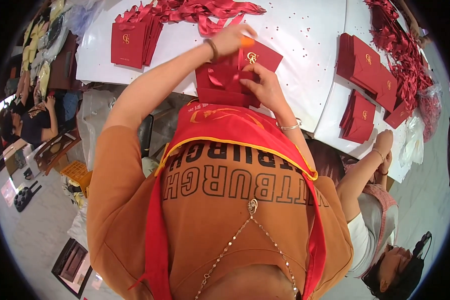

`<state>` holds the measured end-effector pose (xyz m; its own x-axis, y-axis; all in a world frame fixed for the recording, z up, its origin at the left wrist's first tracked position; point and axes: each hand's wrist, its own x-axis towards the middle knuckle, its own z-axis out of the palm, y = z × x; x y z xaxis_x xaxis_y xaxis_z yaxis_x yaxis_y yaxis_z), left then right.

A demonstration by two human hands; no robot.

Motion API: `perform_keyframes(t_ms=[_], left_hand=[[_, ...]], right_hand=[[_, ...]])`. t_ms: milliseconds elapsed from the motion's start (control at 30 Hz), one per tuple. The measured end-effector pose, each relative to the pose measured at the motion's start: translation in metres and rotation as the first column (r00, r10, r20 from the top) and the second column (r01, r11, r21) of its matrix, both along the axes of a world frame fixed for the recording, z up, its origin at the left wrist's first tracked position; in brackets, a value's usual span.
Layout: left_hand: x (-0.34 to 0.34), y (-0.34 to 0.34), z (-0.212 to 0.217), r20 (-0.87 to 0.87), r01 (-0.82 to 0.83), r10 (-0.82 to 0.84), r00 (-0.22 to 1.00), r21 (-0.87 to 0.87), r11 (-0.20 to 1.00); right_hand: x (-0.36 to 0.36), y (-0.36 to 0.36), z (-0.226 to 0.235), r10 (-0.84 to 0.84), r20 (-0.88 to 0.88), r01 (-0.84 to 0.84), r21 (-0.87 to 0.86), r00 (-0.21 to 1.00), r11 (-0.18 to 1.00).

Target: Tying red decorative ribbons into bows on the handles of red gift bags.

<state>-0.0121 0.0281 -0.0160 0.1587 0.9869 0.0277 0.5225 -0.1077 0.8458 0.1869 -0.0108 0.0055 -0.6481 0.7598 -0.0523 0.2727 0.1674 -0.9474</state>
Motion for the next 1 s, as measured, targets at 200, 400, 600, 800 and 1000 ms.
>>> perform_keyframes(t_ms=[200, 400, 600, 800, 1000], left_hand=[[-0.019, 0.015, 0.089, 0.531, -0.154, 0.456, 0.714, -0.516, 0.842], [-0.028, -0.025, 0.030, 0.660, 0.068, 0.283, 0.696, -0.453, 0.889], [0.037, -0.066, 0.031, 0.742, 0.101, 0.514, 0.430, -0.605, 0.790], [0.004, -0.083, -0.013, 0.351, -0.370, 0.554, 0.755, -0.470, 0.801], [-0.027, -0.008, -0.005, -0.360, -0.456, 0.435, 0.825, 0.028, 0.890]], right_hand=[[0.012, 0.010, 0.015, 0.044, 0.013, -0.042, -0.136, 0.999, 0.990], [0.019, 0.014, 0.004, -0.255, -0.618, -0.293, -0.645, 0.744, 0.706], [0.005, 0.022, 0.009, -0.332, -0.452, -0.031, -0.629, 0.828, 0.777], [0.039, 0.036, -0.023, -0.770, -0.162, 0.622, -0.499, 0.617, 0.603], [0.016, 0.026, -0.005, -0.148, -0.160, 0.107, -0.240, 0.976, 0.965]])
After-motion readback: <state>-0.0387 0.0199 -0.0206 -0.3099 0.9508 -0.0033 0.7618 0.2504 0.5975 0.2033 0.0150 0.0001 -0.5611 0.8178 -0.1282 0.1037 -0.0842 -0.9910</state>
